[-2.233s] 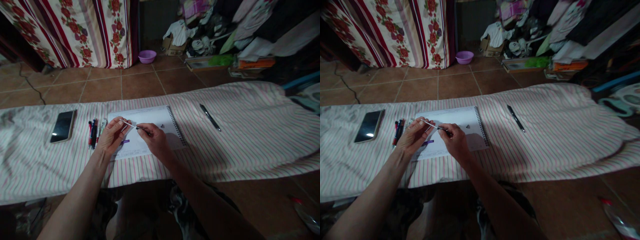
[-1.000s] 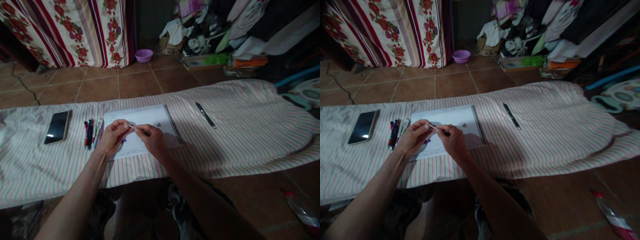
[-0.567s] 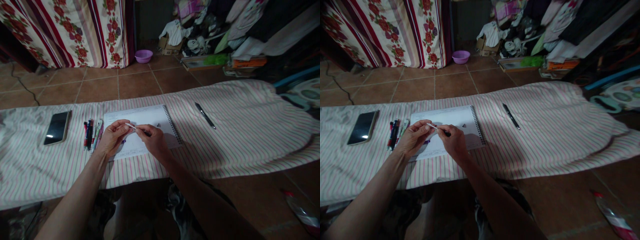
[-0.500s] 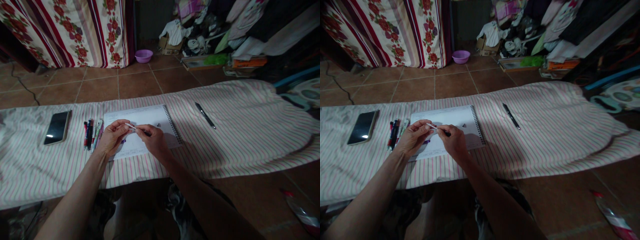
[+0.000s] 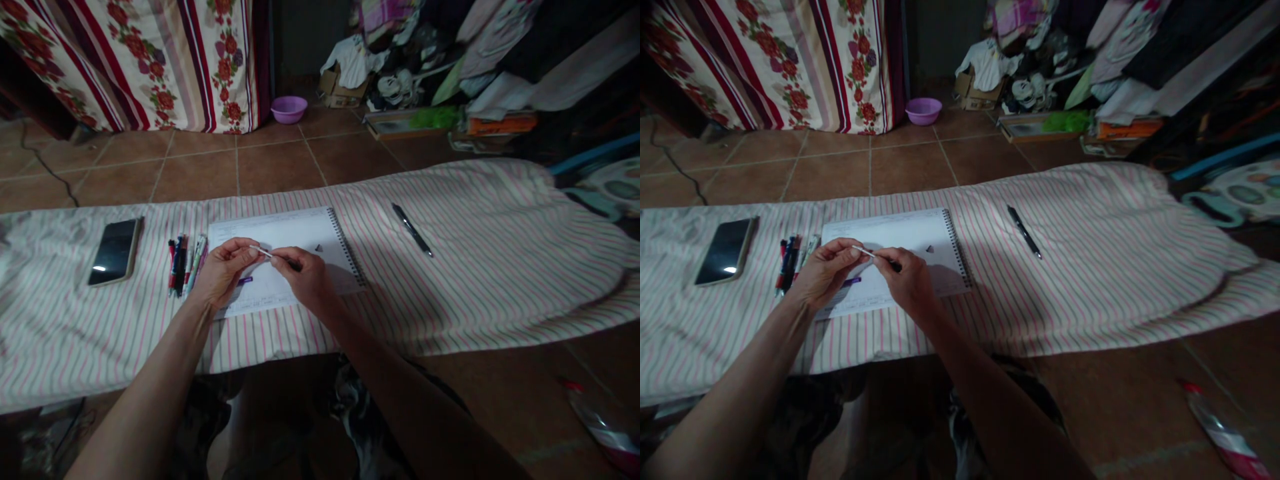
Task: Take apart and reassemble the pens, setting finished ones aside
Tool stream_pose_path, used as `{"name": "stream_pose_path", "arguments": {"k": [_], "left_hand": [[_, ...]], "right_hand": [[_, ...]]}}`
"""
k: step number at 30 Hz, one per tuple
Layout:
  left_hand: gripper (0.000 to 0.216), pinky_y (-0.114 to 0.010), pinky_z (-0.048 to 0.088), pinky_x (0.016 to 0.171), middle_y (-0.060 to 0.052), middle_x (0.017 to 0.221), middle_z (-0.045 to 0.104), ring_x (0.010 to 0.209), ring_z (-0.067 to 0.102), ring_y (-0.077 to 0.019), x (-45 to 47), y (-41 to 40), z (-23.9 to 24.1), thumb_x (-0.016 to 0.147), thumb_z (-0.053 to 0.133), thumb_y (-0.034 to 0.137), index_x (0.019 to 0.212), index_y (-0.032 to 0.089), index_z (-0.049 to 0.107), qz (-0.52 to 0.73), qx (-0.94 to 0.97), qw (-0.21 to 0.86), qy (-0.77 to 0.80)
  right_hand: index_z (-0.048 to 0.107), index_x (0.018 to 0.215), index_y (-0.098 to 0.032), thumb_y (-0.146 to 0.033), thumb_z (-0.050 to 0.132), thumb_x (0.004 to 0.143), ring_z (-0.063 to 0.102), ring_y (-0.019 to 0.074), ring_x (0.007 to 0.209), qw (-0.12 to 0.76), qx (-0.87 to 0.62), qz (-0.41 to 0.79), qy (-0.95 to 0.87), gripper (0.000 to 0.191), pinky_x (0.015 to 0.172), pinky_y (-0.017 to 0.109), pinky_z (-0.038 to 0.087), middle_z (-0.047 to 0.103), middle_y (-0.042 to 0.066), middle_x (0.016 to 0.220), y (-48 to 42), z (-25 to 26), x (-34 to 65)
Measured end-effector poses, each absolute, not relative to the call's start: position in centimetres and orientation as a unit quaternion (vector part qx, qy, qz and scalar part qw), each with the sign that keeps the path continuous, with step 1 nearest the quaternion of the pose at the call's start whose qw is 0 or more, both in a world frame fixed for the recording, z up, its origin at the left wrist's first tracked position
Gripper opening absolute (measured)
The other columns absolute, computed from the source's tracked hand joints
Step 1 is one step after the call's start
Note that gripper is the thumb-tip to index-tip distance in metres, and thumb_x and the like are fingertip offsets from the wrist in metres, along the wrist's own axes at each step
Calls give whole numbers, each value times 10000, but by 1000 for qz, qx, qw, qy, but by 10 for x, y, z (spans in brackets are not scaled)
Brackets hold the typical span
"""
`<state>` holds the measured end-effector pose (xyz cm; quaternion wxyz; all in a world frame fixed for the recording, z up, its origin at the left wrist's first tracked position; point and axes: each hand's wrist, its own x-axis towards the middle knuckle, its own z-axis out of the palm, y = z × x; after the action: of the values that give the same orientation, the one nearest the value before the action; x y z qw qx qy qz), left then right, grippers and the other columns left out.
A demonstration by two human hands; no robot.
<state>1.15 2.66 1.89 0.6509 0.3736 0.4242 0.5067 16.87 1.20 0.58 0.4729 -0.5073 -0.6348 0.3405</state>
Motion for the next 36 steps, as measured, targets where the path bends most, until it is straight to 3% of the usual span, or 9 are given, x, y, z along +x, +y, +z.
{"name": "stream_pose_path", "arguments": {"k": [7,18,26,36], "left_hand": [[224,-180,478,662,-30,698,701,668,632,-100,13,25,20,579,787,220,753,138,671,485,394,627,465],[212,-206,485,636,-13,666,675,635,614,-100,12,25,17,584,784,231,752,150,682,468,413,627,467],[204,-195,467,624,-21,683,682,637,605,-97,11,24,14,599,774,230,770,144,701,453,435,620,470],[199,-229,484,671,-39,719,693,668,621,-121,11,22,13,640,747,269,792,148,701,458,434,617,470]], "right_hand": [[672,894,-213,-208,563,804,651,161,793,414,-526,252,-699,141,742,261,464,713,28,840,11,4,171],[635,977,-186,-122,471,828,637,164,832,394,-506,237,-730,231,777,271,451,703,47,902,11,1,168],[631,964,-210,-311,539,843,643,182,778,344,-548,211,-733,183,684,268,438,707,48,874,9,6,169],[646,926,-206,-267,493,866,640,164,770,353,-532,212,-740,176,699,258,435,708,38,857,11,4,171]]}}
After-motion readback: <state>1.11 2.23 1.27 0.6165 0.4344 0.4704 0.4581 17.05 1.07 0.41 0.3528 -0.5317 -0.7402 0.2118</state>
